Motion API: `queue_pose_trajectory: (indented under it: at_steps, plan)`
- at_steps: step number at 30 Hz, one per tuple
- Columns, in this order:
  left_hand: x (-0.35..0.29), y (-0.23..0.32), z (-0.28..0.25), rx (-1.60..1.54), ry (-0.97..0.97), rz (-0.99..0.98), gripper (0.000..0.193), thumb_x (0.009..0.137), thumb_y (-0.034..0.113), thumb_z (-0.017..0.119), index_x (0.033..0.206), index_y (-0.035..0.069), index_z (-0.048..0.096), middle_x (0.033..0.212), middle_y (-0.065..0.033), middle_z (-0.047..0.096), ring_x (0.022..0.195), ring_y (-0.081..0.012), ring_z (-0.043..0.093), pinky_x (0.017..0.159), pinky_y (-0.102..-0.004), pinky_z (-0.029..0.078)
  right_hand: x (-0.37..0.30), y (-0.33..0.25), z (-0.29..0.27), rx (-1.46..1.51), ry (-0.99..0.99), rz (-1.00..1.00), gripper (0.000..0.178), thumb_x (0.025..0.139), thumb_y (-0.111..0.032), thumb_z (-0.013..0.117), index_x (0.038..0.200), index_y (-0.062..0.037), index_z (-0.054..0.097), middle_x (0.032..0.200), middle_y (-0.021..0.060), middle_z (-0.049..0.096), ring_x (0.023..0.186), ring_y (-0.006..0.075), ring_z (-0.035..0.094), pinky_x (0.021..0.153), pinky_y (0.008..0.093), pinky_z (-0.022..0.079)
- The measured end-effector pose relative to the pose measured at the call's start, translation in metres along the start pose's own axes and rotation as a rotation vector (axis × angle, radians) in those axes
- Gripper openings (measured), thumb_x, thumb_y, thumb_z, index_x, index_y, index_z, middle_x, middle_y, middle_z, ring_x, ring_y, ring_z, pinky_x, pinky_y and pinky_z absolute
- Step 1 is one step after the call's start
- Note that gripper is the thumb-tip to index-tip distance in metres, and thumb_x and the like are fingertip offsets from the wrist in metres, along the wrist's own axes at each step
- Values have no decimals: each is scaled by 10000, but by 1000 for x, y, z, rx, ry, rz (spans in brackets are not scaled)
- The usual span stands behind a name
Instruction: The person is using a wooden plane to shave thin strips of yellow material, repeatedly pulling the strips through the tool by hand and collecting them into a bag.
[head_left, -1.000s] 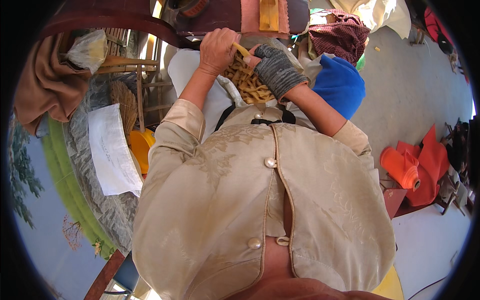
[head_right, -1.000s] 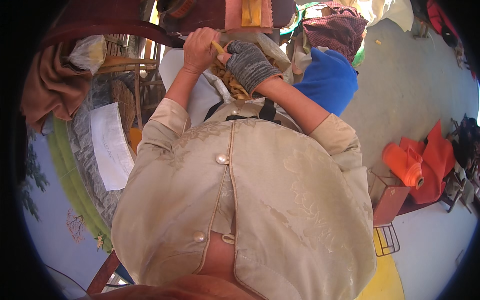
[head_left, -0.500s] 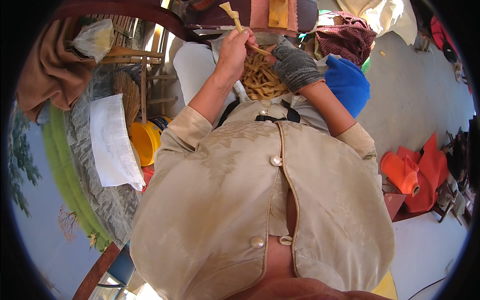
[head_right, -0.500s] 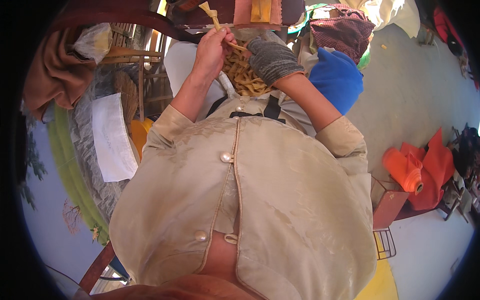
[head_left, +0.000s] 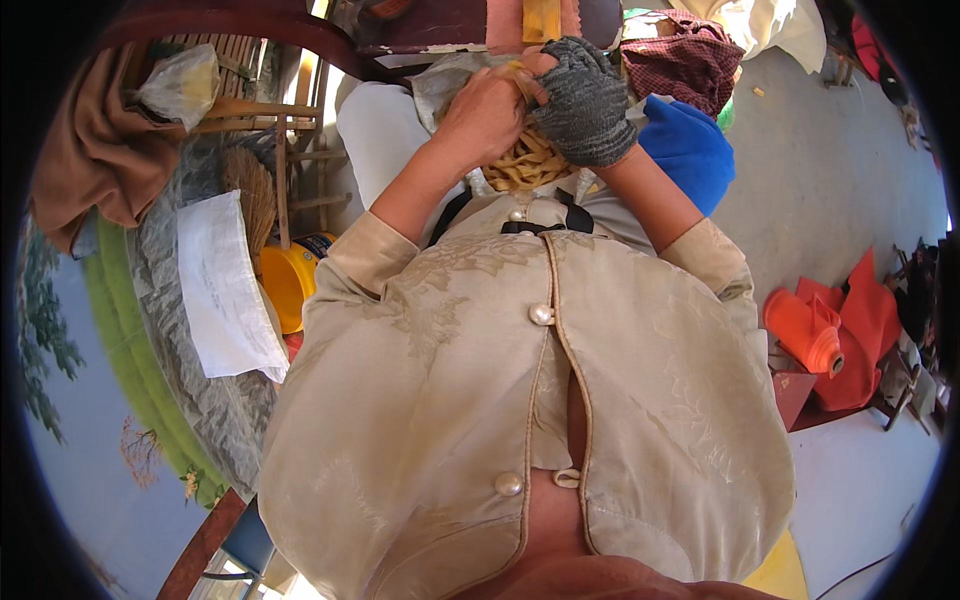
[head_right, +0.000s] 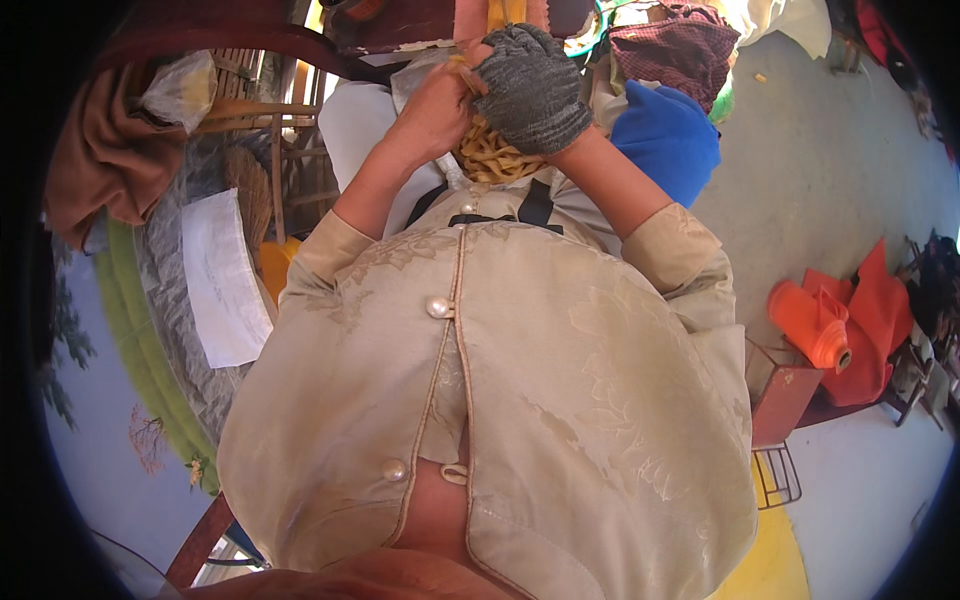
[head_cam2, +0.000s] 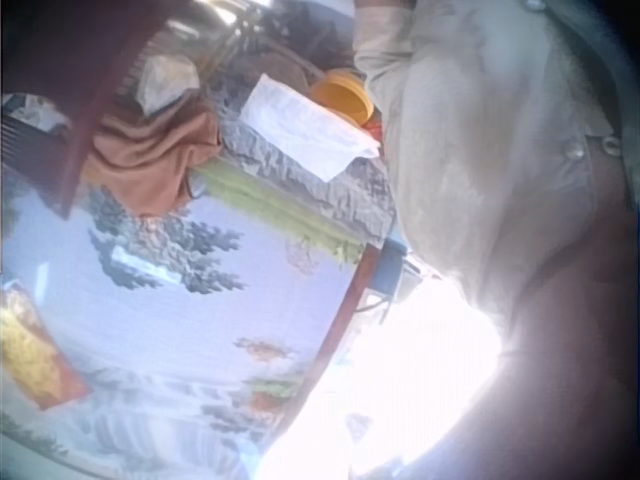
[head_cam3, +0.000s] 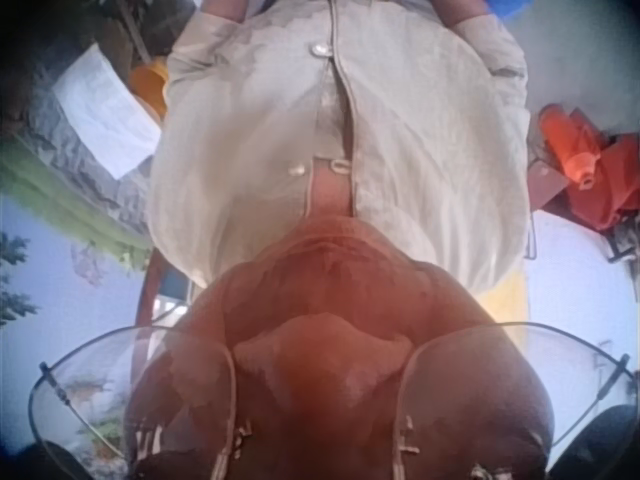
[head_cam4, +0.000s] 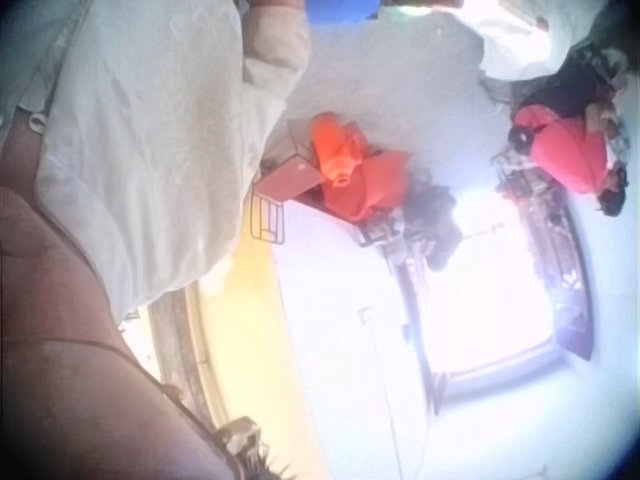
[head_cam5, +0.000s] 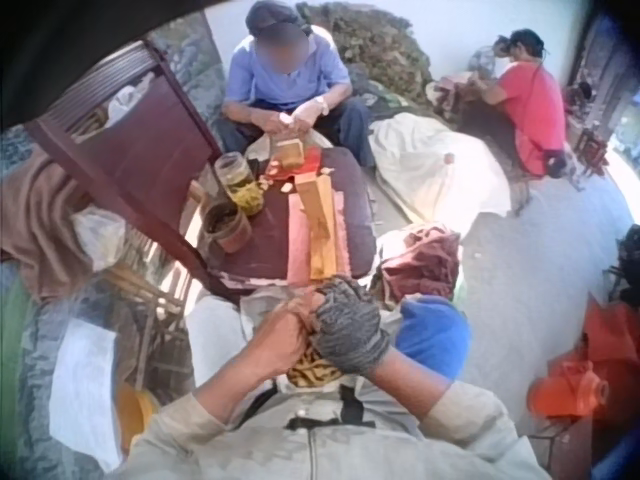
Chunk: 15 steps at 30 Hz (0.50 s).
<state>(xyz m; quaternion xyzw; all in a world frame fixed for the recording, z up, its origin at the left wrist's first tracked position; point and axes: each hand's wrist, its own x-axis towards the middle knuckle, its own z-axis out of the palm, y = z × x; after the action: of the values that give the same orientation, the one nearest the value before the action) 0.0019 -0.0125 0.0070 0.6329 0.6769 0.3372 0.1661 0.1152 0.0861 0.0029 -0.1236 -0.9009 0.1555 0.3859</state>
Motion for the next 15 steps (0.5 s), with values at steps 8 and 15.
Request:
queue_pose_trajectory:
  at_steps: [8,15]
  plan:
    - [2,3,2,-1,469,143,171,848,66,470,1009,42,526,876,-120,506,806,-289,509,713,-344,416,5,9,8,571,-158,678,295,844,-326,546,856,-40,618,728,80,593,723,222,593,678,323,457]
    - [4,-8,-1,19,451,122,140,884,139,479,970,36,516,851,-104,498,780,-264,495,695,-342,415,-2,-9,1,469,-167,290,245,877,-259,520,1002,-62,592,858,109,592,784,230,590,736,312,459]
